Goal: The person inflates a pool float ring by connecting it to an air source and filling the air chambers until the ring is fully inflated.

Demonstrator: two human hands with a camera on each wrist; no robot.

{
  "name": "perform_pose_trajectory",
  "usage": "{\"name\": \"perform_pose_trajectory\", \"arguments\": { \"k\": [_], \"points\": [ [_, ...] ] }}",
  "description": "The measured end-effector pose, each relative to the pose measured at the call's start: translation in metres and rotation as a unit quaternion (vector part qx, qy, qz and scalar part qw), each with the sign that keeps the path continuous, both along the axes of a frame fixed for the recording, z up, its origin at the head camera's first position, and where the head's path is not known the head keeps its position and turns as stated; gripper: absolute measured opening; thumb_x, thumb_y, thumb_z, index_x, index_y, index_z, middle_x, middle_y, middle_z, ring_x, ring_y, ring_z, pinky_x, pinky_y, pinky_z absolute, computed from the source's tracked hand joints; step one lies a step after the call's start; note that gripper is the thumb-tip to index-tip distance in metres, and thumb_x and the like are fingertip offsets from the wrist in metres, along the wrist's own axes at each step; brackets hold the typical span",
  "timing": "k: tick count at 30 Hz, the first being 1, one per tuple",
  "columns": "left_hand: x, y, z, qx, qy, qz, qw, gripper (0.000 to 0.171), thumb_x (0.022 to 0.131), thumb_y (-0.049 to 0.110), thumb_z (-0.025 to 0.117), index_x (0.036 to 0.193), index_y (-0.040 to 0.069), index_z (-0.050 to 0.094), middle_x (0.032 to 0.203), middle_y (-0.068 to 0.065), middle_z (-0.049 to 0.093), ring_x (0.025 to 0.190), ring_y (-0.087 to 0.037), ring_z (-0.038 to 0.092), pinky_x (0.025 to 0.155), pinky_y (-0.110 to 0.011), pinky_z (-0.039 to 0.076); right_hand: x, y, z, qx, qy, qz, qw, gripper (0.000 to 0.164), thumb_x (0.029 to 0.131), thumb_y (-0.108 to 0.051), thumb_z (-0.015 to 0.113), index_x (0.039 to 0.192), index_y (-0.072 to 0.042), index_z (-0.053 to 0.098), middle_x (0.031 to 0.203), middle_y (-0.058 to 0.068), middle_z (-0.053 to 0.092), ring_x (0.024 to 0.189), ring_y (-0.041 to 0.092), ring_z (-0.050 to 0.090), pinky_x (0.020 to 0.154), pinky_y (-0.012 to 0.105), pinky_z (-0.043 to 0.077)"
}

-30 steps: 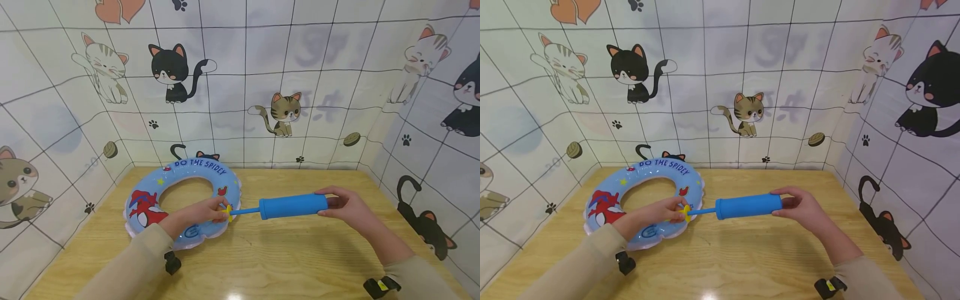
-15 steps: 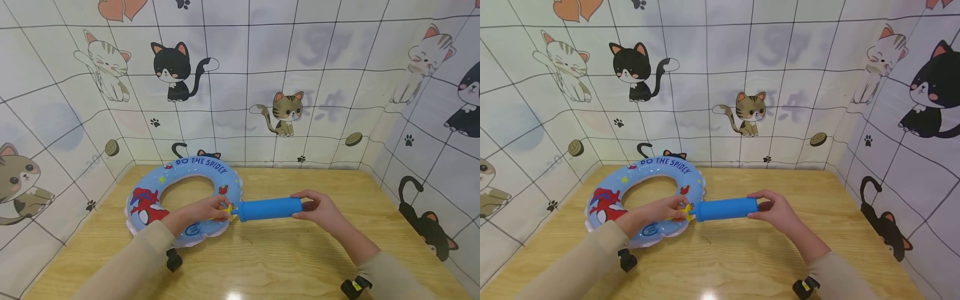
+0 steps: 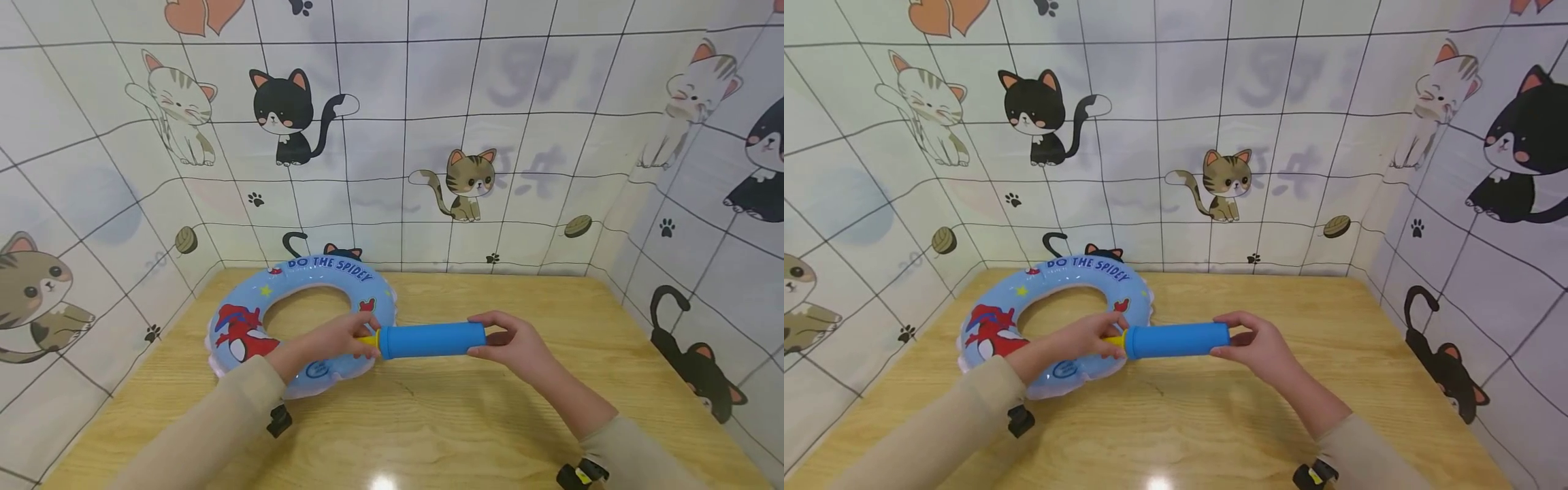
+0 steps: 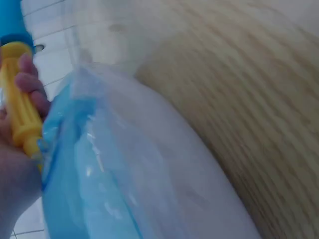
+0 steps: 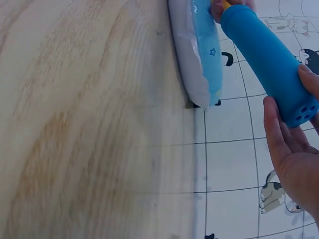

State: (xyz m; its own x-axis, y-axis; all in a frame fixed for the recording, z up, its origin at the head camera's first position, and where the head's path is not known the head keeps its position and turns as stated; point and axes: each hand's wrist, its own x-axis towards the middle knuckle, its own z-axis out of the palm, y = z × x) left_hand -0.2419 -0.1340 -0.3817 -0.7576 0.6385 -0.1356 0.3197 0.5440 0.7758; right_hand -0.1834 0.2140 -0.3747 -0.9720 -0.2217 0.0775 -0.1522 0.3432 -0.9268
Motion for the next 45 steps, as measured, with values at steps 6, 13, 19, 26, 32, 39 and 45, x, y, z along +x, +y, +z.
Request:
{"name": "perform_pose_trajectory", "arguments": {
  "k": [6,13,19,26,32,39,45],
  "points": [
    [0.005,0.000,-0.001,-0.005,0.039,0.010,0.9992,0.041,0.085,0.024,0.077,0.116,0.013,0.053,0.096,0.002,0.069,0.084,-0.016,0.061,0.083,-0.033,0.050,0.008,0.022,0.010,0.012,0.013,0.013,1.000,0.056,0.078,-0.022,0.083,0.128,-0.009,0.061,0.121,0.020,0.059,0.099,0.030,0.066,0.076,0.037,0.056],
    [0.007,0.001,-0.002,-0.005,0.059,0.010,0.9982,0.042,0.084,0.023,0.079,0.118,0.014,0.055,0.088,0.005,0.069,0.077,-0.016,0.060,0.078,-0.032,0.049,0.020,0.055,0.020,0.004,0.039,0.028,0.999,0.053,0.080,-0.012,0.081,0.128,-0.004,0.059,0.122,0.023,0.058,0.097,0.018,0.067,0.075,0.035,0.056],
    [0.006,0.001,-0.002,-0.008,0.059,0.009,0.9982,0.045,0.085,0.024,0.078,0.122,0.016,0.054,0.087,0.005,0.068,0.078,-0.016,0.060,0.076,-0.032,0.049,0.027,0.083,0.025,0.000,0.079,0.031,0.996,0.050,0.081,0.000,0.077,0.128,-0.006,0.061,0.118,-0.009,0.061,0.094,0.011,0.067,0.072,0.034,0.057],
    [0.008,0.001,0.001,0.001,0.057,0.005,0.9983,0.044,0.086,0.027,0.077,0.122,0.016,0.053,0.090,0.005,0.068,0.081,-0.017,0.059,0.078,-0.034,0.047,0.036,0.111,0.035,0.028,0.088,0.014,0.996,0.052,0.084,0.002,0.073,0.133,-0.005,0.057,0.119,-0.018,0.059,0.097,0.004,0.065,0.073,0.031,0.056],
    [0.010,-0.001,0.002,0.005,0.067,0.008,0.9977,0.040,0.086,0.025,0.076,0.117,0.016,0.053,0.089,0.006,0.069,0.080,-0.016,0.059,0.078,-0.033,0.046,0.038,0.120,0.030,0.027,0.111,0.001,0.993,0.053,0.085,0.005,0.071,0.135,-0.002,0.054,0.121,-0.019,0.057,0.100,0.002,0.064,0.075,0.029,0.056],
    [0.006,-0.001,-0.003,0.044,0.083,0.001,0.9955,0.033,0.083,0.018,0.078,0.109,0.011,0.058,0.093,0.001,0.065,0.066,-0.015,0.062,0.066,-0.028,0.054,0.034,0.107,0.019,0.013,0.124,-0.005,0.992,0.052,0.084,0.006,0.072,0.132,-0.002,0.054,0.114,-0.013,0.062,0.096,0.006,0.066,0.072,0.028,0.056],
    [0.002,0.000,-0.004,0.065,0.089,0.003,0.9939,0.028,0.083,0.012,0.077,0.104,0.006,0.058,0.086,0.002,0.069,0.067,-0.013,0.064,0.073,-0.028,0.053,0.024,0.076,0.016,0.021,0.134,-0.005,0.991,0.050,0.084,-0.002,0.075,0.129,-0.001,0.055,0.113,-0.002,0.062,0.094,0.008,0.066,0.073,0.029,0.056]
  ]
}}
